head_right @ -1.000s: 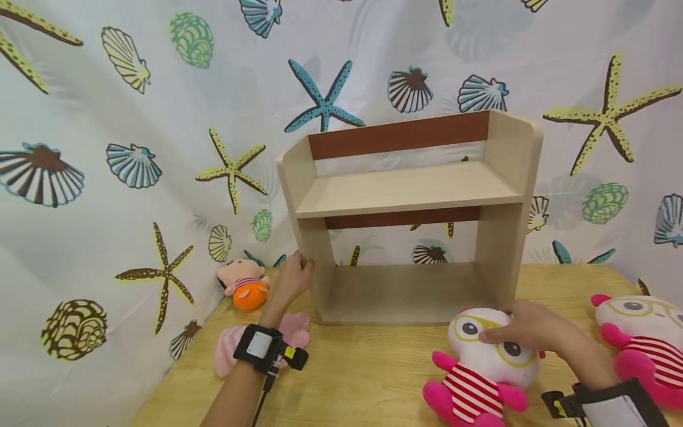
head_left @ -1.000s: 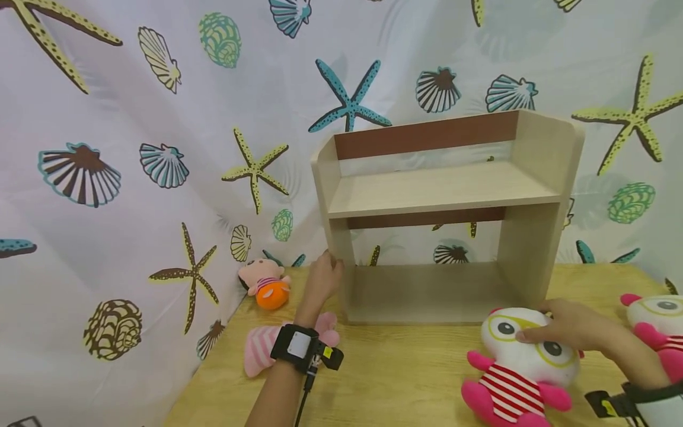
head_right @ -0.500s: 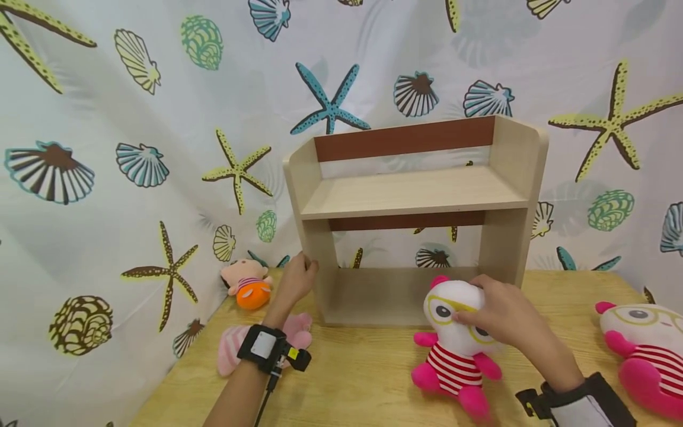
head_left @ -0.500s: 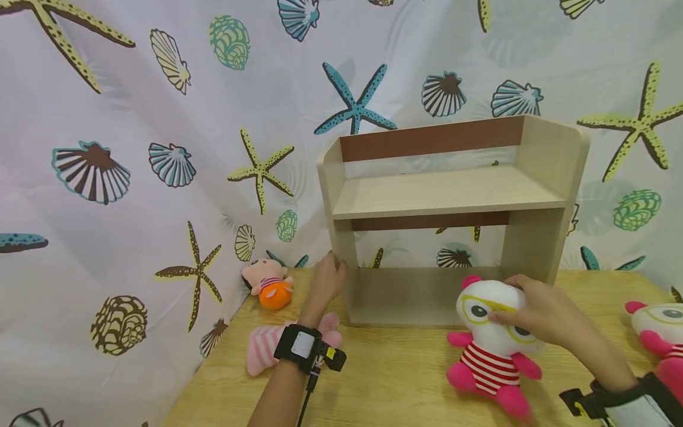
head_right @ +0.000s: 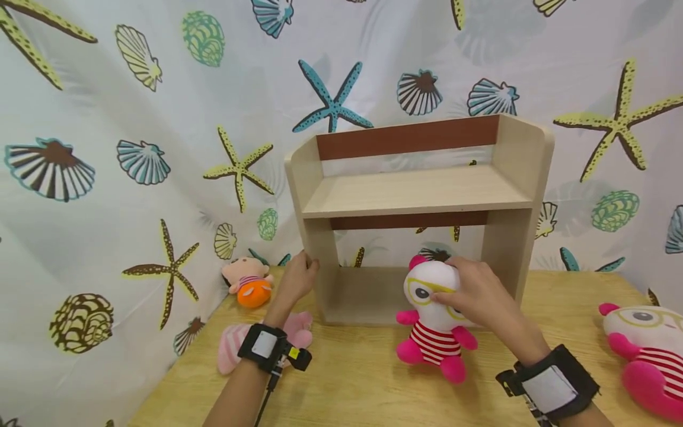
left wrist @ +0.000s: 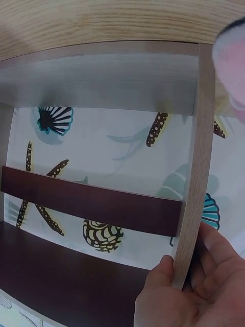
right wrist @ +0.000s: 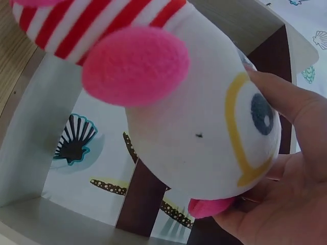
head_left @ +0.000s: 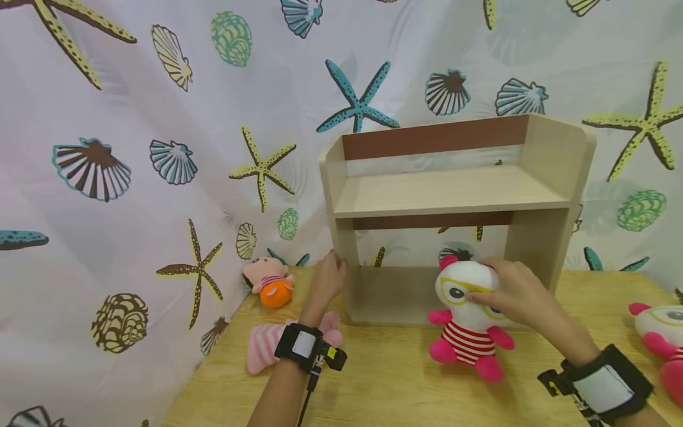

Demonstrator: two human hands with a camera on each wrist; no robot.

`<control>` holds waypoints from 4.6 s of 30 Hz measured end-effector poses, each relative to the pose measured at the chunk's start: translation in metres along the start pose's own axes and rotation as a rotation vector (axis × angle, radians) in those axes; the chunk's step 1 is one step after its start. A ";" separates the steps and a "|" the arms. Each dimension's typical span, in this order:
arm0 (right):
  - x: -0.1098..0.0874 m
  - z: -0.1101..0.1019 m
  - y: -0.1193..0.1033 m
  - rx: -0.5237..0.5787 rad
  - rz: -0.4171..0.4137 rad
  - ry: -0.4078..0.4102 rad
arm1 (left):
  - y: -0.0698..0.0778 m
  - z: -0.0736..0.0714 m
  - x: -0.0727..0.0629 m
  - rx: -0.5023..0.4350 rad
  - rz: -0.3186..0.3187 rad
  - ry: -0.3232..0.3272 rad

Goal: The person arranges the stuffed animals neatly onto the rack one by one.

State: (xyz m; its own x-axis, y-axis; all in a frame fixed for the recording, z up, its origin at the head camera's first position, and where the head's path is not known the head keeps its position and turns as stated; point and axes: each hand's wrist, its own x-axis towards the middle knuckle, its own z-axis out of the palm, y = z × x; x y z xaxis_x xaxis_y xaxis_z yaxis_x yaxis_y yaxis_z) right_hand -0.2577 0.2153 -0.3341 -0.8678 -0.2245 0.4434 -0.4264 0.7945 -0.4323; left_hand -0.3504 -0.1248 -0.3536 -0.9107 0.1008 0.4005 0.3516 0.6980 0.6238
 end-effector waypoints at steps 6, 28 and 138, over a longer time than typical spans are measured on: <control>0.010 0.010 -0.005 0.016 -0.048 0.002 | -0.001 0.000 -0.002 -0.015 -0.001 0.015; 0.051 0.030 -0.012 0.006 -0.107 -0.033 | -0.004 0.004 -0.002 0.014 -0.013 0.011; 0.179 0.136 -0.024 0.008 -0.170 -0.010 | -0.006 0.002 -0.005 0.068 0.003 0.110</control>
State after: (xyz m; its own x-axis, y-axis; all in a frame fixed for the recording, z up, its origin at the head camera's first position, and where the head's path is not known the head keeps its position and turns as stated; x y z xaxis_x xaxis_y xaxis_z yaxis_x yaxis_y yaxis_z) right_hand -0.4376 0.0789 -0.3513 -0.7855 -0.3607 0.5029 -0.5693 0.7399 -0.3584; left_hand -0.3485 -0.1275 -0.3604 -0.8790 0.0272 0.4761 0.3355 0.7448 0.5769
